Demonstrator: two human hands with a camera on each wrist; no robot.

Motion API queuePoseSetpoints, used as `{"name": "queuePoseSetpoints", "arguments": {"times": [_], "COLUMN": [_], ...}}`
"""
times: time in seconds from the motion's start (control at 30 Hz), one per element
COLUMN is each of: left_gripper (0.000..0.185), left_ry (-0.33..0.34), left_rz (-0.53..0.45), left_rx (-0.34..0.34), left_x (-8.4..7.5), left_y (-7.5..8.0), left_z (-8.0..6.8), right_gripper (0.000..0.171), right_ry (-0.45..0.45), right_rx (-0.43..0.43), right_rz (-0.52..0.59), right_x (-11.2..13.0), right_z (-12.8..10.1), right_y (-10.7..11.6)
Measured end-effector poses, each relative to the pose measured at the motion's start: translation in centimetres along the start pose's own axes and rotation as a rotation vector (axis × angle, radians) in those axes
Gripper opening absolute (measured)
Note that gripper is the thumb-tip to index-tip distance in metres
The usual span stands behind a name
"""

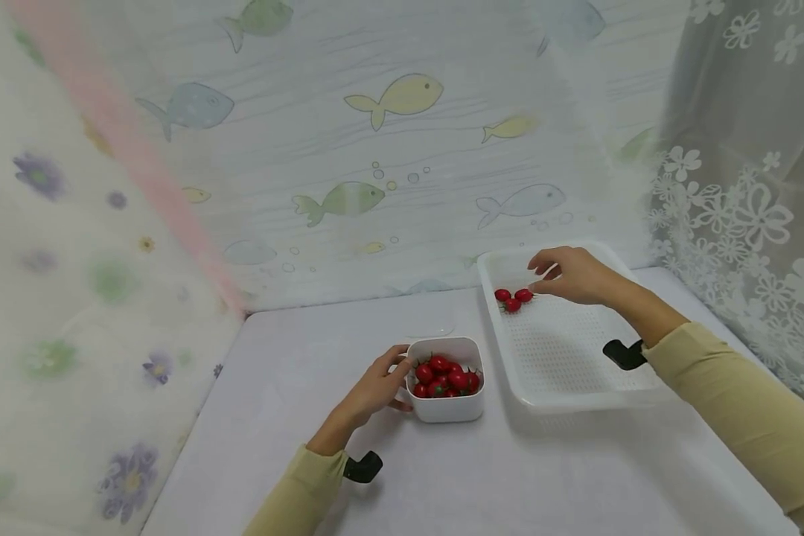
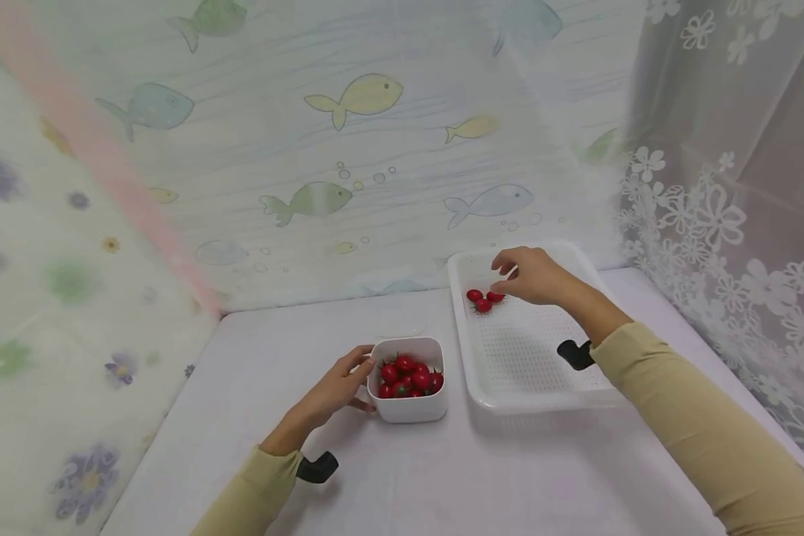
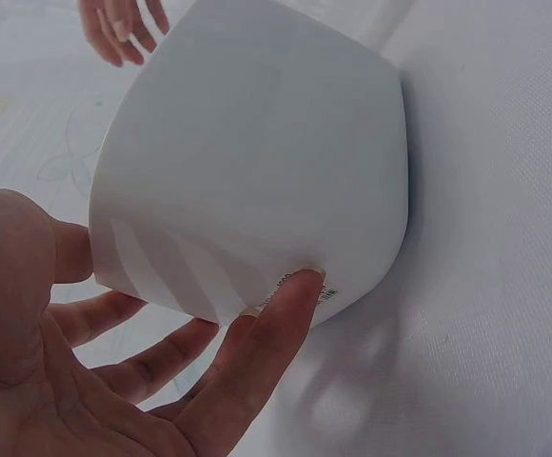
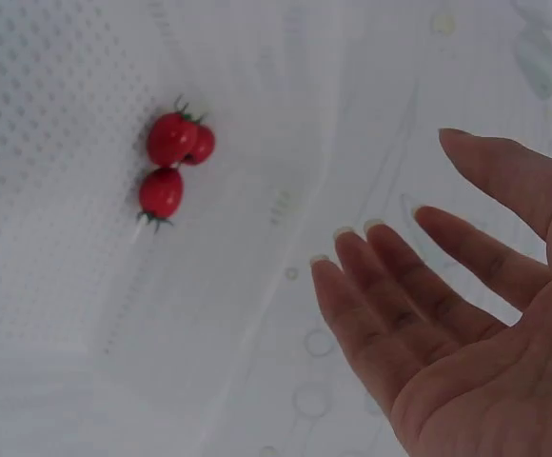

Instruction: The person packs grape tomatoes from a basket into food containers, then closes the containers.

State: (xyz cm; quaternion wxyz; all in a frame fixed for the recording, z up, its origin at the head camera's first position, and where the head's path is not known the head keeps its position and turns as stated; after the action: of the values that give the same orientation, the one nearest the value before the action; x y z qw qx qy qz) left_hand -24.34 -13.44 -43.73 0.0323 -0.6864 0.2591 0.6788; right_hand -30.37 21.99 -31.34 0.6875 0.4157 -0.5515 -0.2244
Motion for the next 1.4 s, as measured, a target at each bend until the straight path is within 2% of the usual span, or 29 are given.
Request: {"name": "queuePoseSetpoints", "arguments": {"times": [0.2,0.4,0.7,1.0,1.4], "left_gripper": [0.042,0.041,0.042,0.042,0.043], "left_ry": [0.010,0.005,0.001,0.011,0.009], "left_rz": [0.012,0.017,0.005,0.011,0.012], "left_rx": [-0.002,-0.001,-0.001,-0.004,-0.006], "left_x": [0.3,0.1,-0.1,0.0,-0.2], "left_y": [0.1,0.1,0.0,0.0,0.0], "left_z": [0.1,0.0,-0.2,-0.1,-0.1], "right_gripper": [0.042,0.043,0.043,0.044,0.049], "right_ry": [-0.060,-0.098,-0.189,-0.218,-0.201], "right_rx": [0.049,0.079,0.125,0.174,0.257], "right_rz": [0.063,0.116,0.209,0.277,0.272], "right_x": [-3.0,-4.7,-7.3,-8.0,-8.8], "right_z": [1.6,2.7,4.3,4.9,5.6], "right_y": [-0.1,-0.5,-2.6,-4.4,-6.3]}}
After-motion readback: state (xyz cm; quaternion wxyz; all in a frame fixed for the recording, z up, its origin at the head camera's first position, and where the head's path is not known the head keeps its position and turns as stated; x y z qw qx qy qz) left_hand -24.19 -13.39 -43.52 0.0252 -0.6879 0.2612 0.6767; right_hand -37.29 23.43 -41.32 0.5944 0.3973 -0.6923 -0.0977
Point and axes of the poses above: each hand's wrist, its own z-axis towards the middle knuckle, its own y-axis out of the back of the hand, x = y × z, the point moved 3 cm from there along z, towards the middle knuckle, and after that the axes turned 6 degrees about -y, right-handed, at the moved point
